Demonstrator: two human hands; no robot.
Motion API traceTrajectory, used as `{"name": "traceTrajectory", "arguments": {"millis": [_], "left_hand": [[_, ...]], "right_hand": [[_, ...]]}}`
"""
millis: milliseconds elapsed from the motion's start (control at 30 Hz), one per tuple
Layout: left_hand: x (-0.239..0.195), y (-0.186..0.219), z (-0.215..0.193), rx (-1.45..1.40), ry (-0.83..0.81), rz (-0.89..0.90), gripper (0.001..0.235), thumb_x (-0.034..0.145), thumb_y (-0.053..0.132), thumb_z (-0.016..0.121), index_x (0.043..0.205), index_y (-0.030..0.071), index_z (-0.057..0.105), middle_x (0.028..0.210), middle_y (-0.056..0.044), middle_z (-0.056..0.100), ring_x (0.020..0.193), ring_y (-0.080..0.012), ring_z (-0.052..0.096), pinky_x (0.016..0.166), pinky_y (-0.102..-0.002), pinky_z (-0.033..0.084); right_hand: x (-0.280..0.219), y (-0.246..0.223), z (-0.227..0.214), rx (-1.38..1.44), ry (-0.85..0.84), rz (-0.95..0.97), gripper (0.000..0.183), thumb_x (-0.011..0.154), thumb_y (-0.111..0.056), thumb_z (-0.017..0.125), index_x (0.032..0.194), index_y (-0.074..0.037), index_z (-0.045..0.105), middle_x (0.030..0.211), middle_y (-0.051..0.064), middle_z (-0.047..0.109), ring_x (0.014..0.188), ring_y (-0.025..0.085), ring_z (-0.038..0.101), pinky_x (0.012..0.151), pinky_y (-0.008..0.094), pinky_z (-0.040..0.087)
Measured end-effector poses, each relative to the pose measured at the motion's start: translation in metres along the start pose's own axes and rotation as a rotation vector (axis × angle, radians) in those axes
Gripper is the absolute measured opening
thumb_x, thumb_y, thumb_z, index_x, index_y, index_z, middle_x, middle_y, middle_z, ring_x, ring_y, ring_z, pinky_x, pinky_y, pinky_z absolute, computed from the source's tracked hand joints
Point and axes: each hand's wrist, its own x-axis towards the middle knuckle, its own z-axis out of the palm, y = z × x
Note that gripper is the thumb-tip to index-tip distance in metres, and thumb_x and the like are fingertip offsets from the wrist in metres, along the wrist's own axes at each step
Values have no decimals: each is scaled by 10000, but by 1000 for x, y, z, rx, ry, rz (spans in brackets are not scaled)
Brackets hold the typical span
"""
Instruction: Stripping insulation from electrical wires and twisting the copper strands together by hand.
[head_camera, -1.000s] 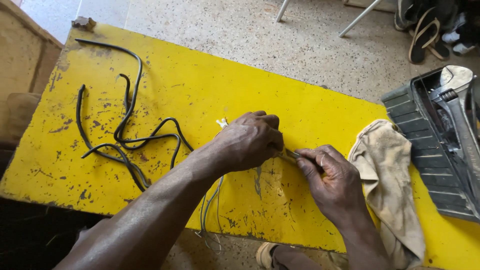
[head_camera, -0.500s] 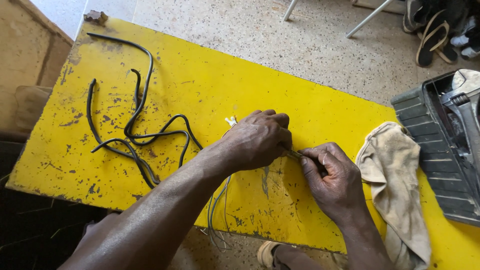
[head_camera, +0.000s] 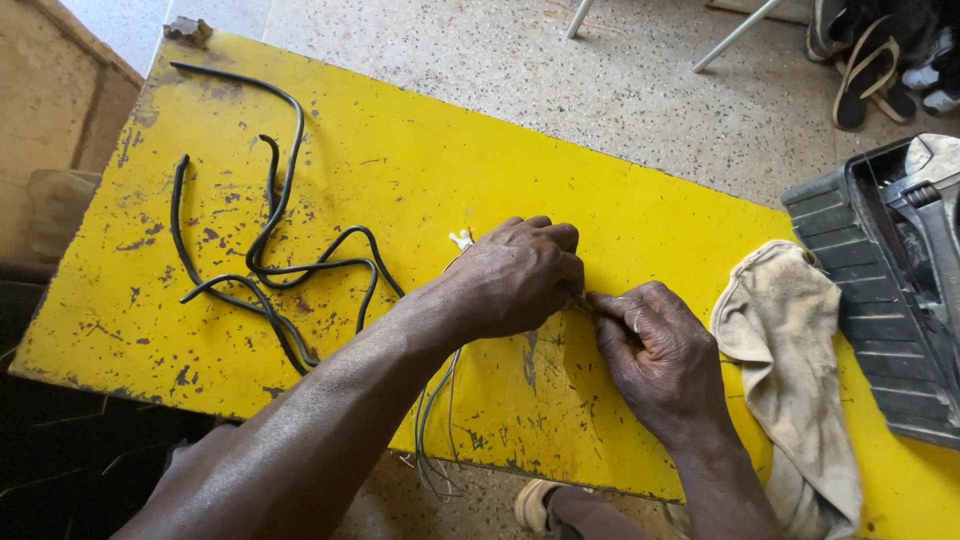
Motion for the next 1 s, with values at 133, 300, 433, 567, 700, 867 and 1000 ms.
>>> {"name": "traceTrajectory", "arguments": {"millis": [133, 300, 433, 567, 700, 867, 1000], "left_hand": [[-1, 1, -2, -25, -12, 2, 164, 963, 249, 733, 949, 132, 848, 918, -118, 687, 973, -322, 678, 853, -459, 535], [-2, 1, -4, -22, -17, -2, 152, 969, 235, 720, 940, 167, 853, 917, -94, 692, 976, -311, 676, 867, -447, 528], [-2, -1, -1, -8, -15, 6, 123, 937, 274, 747, 914, 213, 852, 910, -49, 693, 971, -288, 672, 860, -442, 522], [0, 0, -4, -18, -9, 2, 140, 945, 266, 730, 897, 205, 846, 910, -60, 701, 980, -298, 675, 874, -443, 517], [0, -1, -4, -16, -20, 6, 135, 932, 277, 739, 888, 200, 841, 895, -61, 704, 974, -298, 677, 884, -443, 512], [-1, 4, -7, -16, -23, -20, 147, 952, 258, 726, 915, 190, 851, 898, -65, 711, 975, -285, 684, 890, -437, 505], [0, 4, -7, -17, -26, -21, 139, 949, 254, 728, 901, 204, 849, 900, -60, 723, 959, -276, 690, 886, -430, 505]], "right_hand": [[-4, 4, 3, -16, -1, -4, 129, 990, -159, 747, 1066, -99, 833, 898, 147, 711, 924, 363, 743, 756, 479, 644], [-5, -1, 2, -35, -3, -4, 148, 984, -134, 743, 1095, -113, 840, 875, 145, 695, 915, 373, 732, 751, 491, 632], [-8, -1, 0, -54, -15, -30, 152, 1001, -130, 733, 1104, -110, 842, 882, 150, 697, 908, 371, 730, 761, 490, 633], [-7, -1, -1, -64, -8, -46, 156, 1010, -120, 720, 1107, -92, 838, 889, 163, 694, 900, 369, 726, 773, 484, 634], [-9, 1, -3, -57, -30, -23, 161, 1016, -149, 720, 1108, -96, 841, 900, 169, 702, 897, 359, 725, 790, 478, 637], [-14, 8, -1, -81, -20, -39, 174, 1020, -163, 727, 1139, -108, 841, 908, 156, 698, 915, 357, 723, 791, 487, 630], [-16, 8, -2, -78, -15, -31, 164, 1020, -152, 727, 1125, -96, 839, 900, 161, 694, 917, 358, 721, 798, 491, 629]]}}
